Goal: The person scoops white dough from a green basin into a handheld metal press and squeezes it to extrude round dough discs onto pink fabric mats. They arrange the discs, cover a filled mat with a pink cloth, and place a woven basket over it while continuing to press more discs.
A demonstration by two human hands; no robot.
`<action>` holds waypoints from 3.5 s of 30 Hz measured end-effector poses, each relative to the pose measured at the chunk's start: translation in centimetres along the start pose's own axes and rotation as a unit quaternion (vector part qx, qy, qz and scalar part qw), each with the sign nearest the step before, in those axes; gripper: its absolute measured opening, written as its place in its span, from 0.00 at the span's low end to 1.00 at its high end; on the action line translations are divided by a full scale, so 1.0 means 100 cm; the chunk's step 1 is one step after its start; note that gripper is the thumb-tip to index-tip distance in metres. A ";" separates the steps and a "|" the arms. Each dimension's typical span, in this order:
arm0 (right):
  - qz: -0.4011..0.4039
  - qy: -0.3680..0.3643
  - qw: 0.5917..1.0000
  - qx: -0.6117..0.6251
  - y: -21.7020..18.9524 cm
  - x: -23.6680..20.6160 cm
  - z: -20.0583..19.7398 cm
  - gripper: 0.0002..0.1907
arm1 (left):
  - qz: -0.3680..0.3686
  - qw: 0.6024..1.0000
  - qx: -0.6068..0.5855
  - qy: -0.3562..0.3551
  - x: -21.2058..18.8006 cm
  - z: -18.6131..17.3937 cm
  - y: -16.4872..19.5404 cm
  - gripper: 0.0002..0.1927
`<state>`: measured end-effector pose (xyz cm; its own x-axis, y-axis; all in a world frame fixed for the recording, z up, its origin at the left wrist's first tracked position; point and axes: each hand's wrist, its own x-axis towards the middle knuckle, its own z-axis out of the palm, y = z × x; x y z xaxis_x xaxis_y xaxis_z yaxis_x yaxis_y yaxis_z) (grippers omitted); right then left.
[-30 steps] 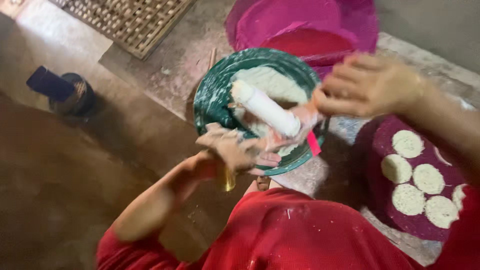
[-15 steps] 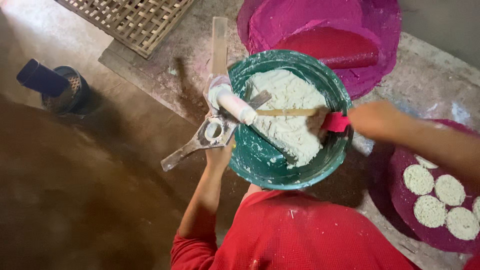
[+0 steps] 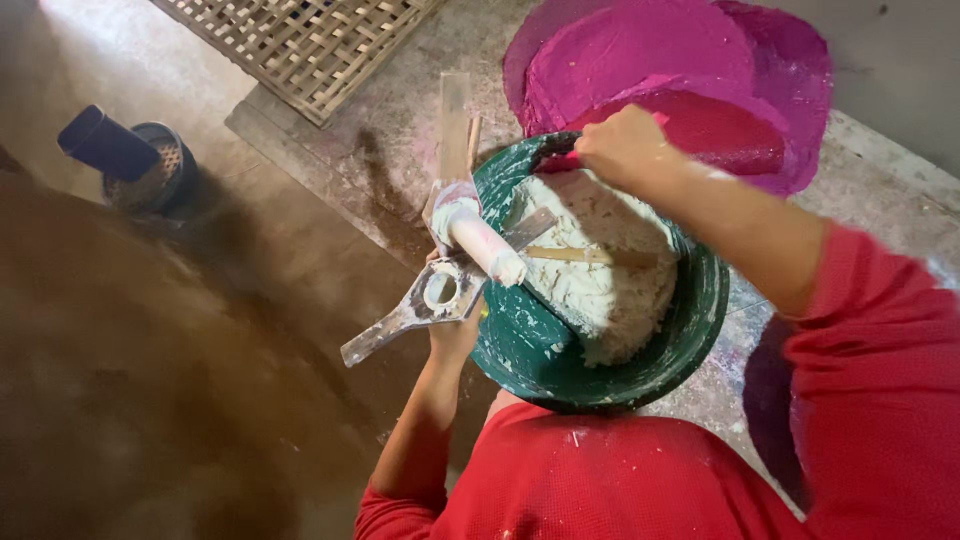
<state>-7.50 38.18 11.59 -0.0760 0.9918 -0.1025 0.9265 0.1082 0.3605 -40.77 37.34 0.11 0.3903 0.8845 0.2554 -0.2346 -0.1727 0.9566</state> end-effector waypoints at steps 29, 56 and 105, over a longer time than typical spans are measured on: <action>-0.018 0.004 0.975 0.221 -0.091 -0.103 0.054 0.17 | 0.111 0.986 0.127 -0.011 -0.008 -0.002 -0.001 0.24; -0.046 -0.372 0.900 0.222 -0.086 -0.245 -0.002 0.33 | 0.117 0.983 0.139 0.000 -0.007 0.009 0.022 0.22; -0.049 -0.026 0.997 -0.047 -0.136 -0.219 -0.194 0.07 | 0.277 0.859 0.382 -0.199 -0.018 0.060 0.102 0.36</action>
<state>-25.56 16.30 26.94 -0.1422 0.9716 -0.1890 0.8769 0.2122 0.4312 -38.52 31.40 10.23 0.7159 0.3832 0.5837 0.1117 -0.8881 0.4460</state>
